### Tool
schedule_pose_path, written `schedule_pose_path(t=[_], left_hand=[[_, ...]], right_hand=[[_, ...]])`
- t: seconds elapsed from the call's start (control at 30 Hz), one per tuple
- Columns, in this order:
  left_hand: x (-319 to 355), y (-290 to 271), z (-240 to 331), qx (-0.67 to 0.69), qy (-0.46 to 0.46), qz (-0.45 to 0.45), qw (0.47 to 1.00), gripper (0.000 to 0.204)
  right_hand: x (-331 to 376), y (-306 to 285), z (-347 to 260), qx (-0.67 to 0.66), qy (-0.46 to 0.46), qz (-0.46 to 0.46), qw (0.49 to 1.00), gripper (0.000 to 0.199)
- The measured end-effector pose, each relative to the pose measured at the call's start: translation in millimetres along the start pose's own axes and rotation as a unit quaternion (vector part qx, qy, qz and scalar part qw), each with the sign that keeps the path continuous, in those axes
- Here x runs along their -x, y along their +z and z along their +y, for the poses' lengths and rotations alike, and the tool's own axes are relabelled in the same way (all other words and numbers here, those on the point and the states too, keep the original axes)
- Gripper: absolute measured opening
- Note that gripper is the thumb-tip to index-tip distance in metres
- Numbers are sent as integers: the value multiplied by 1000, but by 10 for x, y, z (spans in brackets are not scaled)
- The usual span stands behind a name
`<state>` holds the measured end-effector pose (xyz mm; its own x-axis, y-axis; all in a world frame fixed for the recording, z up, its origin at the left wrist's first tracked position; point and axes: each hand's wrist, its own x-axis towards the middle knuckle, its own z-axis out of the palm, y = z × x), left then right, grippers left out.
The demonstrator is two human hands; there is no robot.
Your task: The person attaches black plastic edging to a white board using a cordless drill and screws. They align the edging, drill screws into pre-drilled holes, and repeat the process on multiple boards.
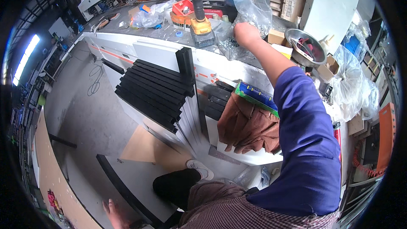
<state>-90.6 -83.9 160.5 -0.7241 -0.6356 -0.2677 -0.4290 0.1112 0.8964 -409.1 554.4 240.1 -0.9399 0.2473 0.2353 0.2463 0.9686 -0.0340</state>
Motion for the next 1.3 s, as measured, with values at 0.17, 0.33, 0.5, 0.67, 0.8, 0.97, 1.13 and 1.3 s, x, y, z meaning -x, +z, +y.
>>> schedule_pose_path(t=[0.17,0.33,0.5,0.67,0.8,0.97,1.13,1.3], left_hand=[[-58,-236,20,25,-7,44,999,68],[80,-252,230,27,20,52,998,60],[211,50,556,93,99,41,990,56],[357,790,885,130,162,-134,969,26],[539,1308,1310,120,231,-291,921,20],[615,1850,1747,177,243,-350,887,23],[545,2089,1870,271,193,-377,864,21],[417,2097,1815,239,246,-353,871,6]], right_hand=[[-90,47,-118,63,0,-22,998,18],[-126,10,-99,60,17,-4,998,19],[267,-327,-327,-399,-19,-10,917,13],[1288,-362,-1192,-838,-109,-282,454,19],[1654,-362,-1645,-879,-89,-343,319,19],[1872,-435,-1960,-878,-59,-378,288,18],[1971,-498,-2178,-868,-51,-375,322,17],[2005,-424,-2285,-837,-82,-385,380,19]])
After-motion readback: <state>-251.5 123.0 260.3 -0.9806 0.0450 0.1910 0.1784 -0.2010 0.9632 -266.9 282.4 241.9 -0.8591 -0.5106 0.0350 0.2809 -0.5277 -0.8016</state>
